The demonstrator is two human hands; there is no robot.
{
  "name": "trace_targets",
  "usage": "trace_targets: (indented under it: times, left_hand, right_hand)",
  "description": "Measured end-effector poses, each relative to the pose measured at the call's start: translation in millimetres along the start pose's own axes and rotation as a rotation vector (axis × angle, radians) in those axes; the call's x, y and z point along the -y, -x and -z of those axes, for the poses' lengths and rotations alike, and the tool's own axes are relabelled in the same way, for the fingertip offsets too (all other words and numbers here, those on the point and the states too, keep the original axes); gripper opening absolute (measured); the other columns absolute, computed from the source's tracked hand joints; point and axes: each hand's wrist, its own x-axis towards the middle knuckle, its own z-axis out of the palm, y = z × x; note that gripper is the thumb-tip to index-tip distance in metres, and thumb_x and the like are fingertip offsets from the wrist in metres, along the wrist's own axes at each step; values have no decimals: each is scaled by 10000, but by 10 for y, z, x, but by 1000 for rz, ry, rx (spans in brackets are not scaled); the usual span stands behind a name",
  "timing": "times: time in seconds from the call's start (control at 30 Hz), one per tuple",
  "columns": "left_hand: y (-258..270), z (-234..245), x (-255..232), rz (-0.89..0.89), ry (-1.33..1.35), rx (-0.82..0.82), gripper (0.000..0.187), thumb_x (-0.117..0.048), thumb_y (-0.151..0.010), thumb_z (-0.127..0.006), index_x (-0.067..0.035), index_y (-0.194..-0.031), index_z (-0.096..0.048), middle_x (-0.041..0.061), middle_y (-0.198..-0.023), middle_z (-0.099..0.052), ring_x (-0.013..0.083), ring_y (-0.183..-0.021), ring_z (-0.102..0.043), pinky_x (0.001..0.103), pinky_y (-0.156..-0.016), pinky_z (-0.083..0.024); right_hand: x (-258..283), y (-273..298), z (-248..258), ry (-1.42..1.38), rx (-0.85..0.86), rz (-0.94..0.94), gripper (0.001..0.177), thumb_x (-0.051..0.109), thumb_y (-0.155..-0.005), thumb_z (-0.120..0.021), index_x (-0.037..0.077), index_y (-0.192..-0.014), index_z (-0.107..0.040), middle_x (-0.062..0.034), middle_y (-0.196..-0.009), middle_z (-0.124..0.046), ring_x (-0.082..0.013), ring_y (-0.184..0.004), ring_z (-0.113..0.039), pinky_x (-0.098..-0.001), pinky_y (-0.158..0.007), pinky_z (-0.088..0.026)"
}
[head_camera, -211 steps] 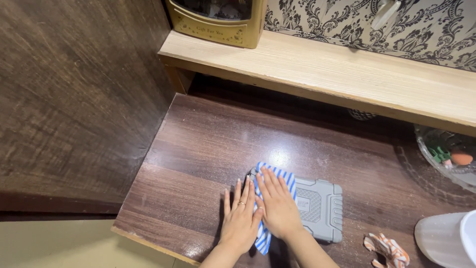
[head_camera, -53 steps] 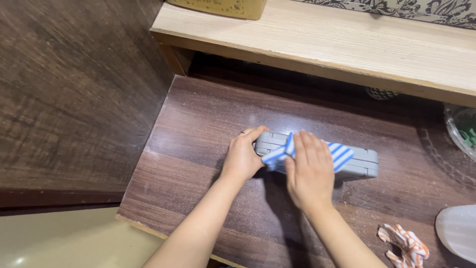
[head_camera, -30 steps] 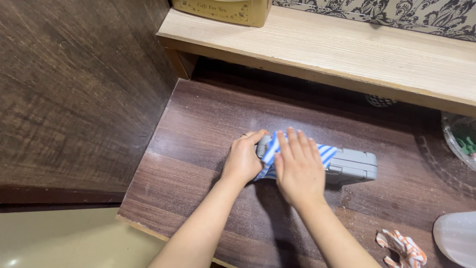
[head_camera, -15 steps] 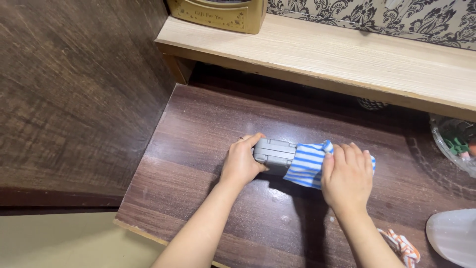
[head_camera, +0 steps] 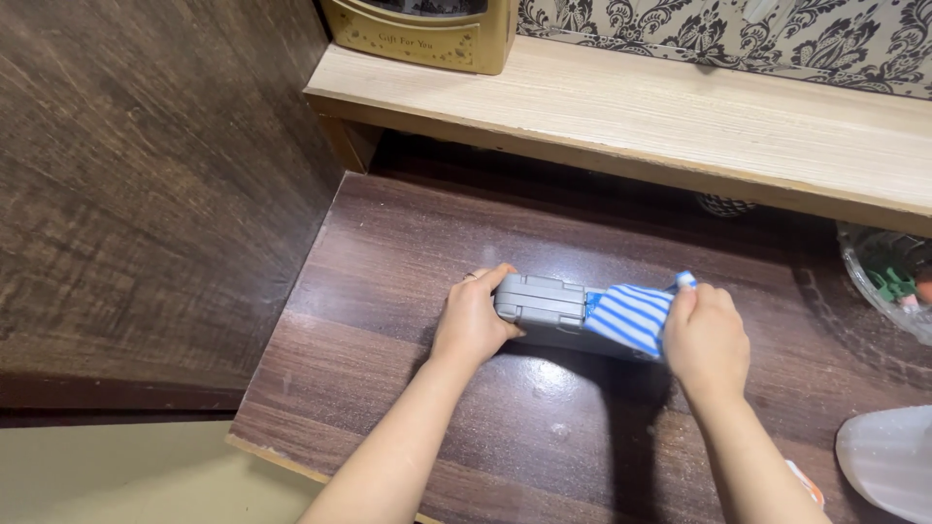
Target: Wiping a grey plastic tool or storage case with a blue and white striped cloth.
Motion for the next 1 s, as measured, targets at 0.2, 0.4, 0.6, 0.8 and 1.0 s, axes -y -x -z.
trace_targets:
  times: [0.2, 0.4, 0.6, 0.8, 1.0]
  left_hand:
    - [-44, -39, 32, -1, -37, 5, 813, -85, -521, -885, -163, -1298, -658, 80, -1166, -723, 299, -1195, -649, 445, -1044, -524]
    - [-12, 3, -82, 76, -20, 30, 826, -82, -548, -891, -184, -1330, -644, 129, -1174, -734, 317, -1195, -657, 442, -1029, -531]
    - [-48, -22, -77, 104, -43, 35, 797, -88, -541, -900, -235, -1287, -662, 144, -1155, -740, 340, -1182, -659, 459, -1007, -543]
    - [-87, -35, -47, 91, -81, 22, 769, -58, -541, -906, -222, -1257, -678, 170, -1136, -744, 365, -1168, -666, 469, -1001, -545]
    - [-122, -84, 32, 94, -78, 40, 760, -90, -559, -915, -254, -1260, -675, 162, -1159, -739, 367, -1186, -653, 481, -1008, -540]
  right_hand:
    - [-50, -83, 48, -173, 114, -183, 552, 433, -1121, -342, 17, -1081, -702, -305, -1059, -729, -533, -1114, -654, -637, -933, -501]
    - [172, -65, 320, -411, 199, -391, 565, 388, -1028, -384, -26, -1129, -755, -345, -1096, -717, -548, -1187, -601, -625, -986, -454]
    - [47, -100, 89, -337, 111, -376, 585, 447, -1063, -385, 18, -1114, -780, -307, -1072, -740, -530, -1130, -637, -632, -974, -469]
    - [49, 171, -230, -57, -343, -110, 372, 256, -1130, -464, 23, -977, -710, -221, -884, -700, -444, -820, -721, -554, -737, -591]
    - [42, 351, -138, -245, -283, -121, 337, 294, -1144, -435, 47, -1131, -663, -213, -1001, -673, -484, -960, -682, -608, -829, -544]
